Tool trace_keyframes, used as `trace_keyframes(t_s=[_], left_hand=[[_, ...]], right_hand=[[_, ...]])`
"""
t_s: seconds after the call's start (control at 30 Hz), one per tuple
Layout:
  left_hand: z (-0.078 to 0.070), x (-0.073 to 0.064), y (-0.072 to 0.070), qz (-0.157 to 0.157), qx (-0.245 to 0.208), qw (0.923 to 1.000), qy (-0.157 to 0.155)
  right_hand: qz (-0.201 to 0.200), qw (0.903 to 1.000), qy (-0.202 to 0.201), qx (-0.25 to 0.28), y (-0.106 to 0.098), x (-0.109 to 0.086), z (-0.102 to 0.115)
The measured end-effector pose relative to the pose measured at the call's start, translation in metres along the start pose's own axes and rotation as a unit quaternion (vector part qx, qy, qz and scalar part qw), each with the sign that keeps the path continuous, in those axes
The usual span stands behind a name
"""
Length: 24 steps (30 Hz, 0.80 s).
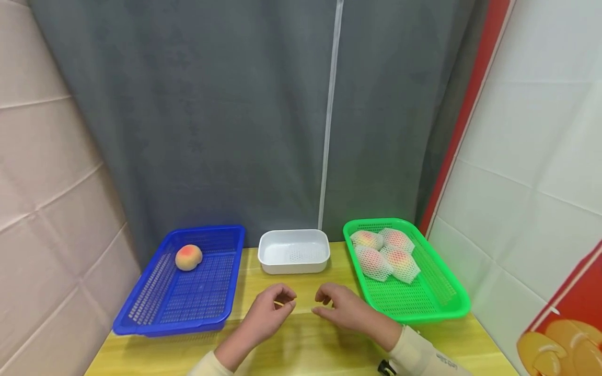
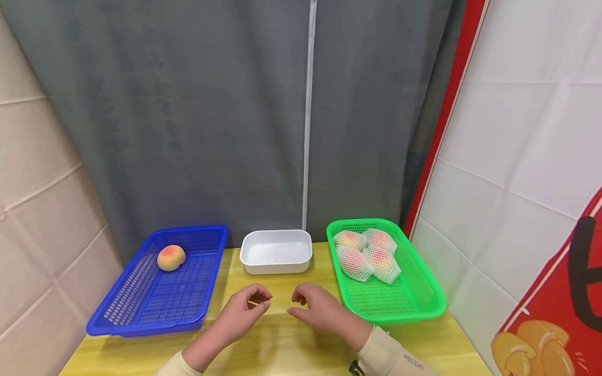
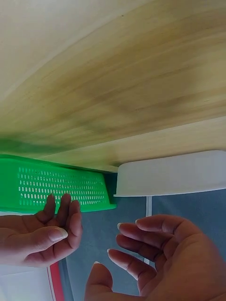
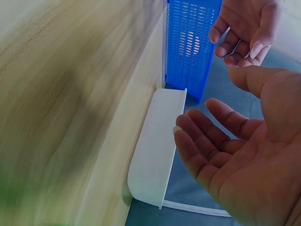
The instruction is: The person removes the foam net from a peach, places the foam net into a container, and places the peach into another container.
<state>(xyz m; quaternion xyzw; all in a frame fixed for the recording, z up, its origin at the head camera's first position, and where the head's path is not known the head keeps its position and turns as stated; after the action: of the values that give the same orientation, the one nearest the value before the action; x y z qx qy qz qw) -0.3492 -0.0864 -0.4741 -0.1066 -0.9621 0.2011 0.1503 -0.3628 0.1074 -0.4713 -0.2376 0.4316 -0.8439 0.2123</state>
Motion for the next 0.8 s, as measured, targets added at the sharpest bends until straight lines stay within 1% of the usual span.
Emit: trace_keyframes(t_s=[0.13,0.27,0.4,0.47,0.63,0.73,0.8], left_hand=[[-0.003,0.007,0.006,0.003,0.001,0.9999,0.014],[-0.011,0.017,0.018,0.014,0.004,0.9989,0.045],[-0.021,0.025,0.036,0.031,0.006,0.9968,0.073],[-0.027,0.028,0.046,0.042,0.007,0.9957,0.083],[-0.046,0.040,0.071,0.062,0.020,0.9915,0.113],[-0.059,0.048,0.086,0.071,0.033,0.9862,0.146],[-0.068,0.053,0.096,0.074,0.048,0.9811,0.173]], right_hand=[[-0.013,0.9998,0.012,-0.005,-0.008,-0.003,-0.004],[-0.036,0.9990,0.023,-0.012,-0.025,-0.009,-0.009],[-0.060,0.9974,0.035,-0.019,-0.047,-0.016,-0.016],[-0.068,0.9962,0.050,-0.018,-0.057,-0.020,-0.021],[-0.095,0.9922,0.077,-0.021,-0.080,-0.030,-0.038],[-0.114,0.9895,0.086,-0.022,-0.094,-0.037,-0.049],[-0.126,0.9870,0.097,-0.021,-0.104,-0.042,-0.055]])
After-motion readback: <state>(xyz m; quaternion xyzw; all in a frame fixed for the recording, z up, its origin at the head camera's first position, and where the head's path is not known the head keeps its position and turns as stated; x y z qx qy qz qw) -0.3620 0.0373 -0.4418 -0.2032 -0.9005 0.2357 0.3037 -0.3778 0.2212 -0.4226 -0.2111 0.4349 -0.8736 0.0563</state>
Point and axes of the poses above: each hand's wrist, its own x-axis towards the middle knuckle, its own y-axis out of the palm, z = x × y, the point moved 8 cm from there along x, towards the middle knuckle, and after that the axes turned 6 degrees about -x, right-handed, at the moved point
